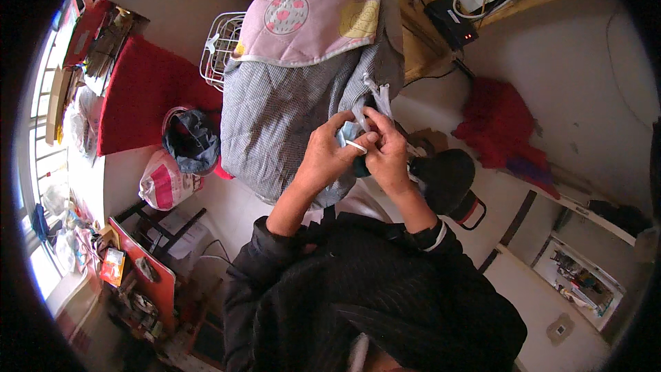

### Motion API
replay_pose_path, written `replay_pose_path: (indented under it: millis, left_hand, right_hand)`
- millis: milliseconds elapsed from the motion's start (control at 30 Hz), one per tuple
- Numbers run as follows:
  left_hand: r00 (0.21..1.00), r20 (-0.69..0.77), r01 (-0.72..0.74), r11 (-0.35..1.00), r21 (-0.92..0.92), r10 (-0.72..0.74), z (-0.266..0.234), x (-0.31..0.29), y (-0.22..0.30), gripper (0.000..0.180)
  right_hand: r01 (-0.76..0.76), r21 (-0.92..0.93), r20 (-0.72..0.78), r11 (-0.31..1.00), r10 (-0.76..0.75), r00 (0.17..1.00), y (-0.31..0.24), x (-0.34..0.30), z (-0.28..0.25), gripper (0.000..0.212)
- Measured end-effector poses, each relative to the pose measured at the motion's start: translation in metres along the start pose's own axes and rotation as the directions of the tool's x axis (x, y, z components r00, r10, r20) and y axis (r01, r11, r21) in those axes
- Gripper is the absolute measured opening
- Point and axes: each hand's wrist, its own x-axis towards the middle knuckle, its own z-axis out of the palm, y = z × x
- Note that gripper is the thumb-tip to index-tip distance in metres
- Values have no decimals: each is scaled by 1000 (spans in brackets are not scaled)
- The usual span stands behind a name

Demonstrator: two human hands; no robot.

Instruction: The person removes a blue plastic bag from a pillowcase, then takes out several face masks. They walk to a door and hang one mask on the handle, then continue walking while holding the remaining masks.

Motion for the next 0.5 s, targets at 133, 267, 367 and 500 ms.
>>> replay_pose_path:
  millis: [133, 267, 367, 500]
  left_hand:
    - [995, 10, 103, 994, -29, -103, -2, 11, -11, 38]
    - [995, 3, 95, 988, -121, -95, -5, 18, -20, 24]
    - [990, 59, 139, 952, -274, -128, -15, 15, -21, 16]
    - [980, 141, 178, 945, -276, -143, -26, 10, -17, 16]
  right_hand:
    - [-75, 10, 44, 997, 74, 996, -1, 0, 3, 43]
    - [-240, 251, 182, 938, 198, 963, -13, 8, 0, 43]
    - [-375, 433, 307, 820, 257, 916, -18, 13, -30, 39]
    - [-276, 274, -30, 921, 295, 955, 14, 32, -60, 44]
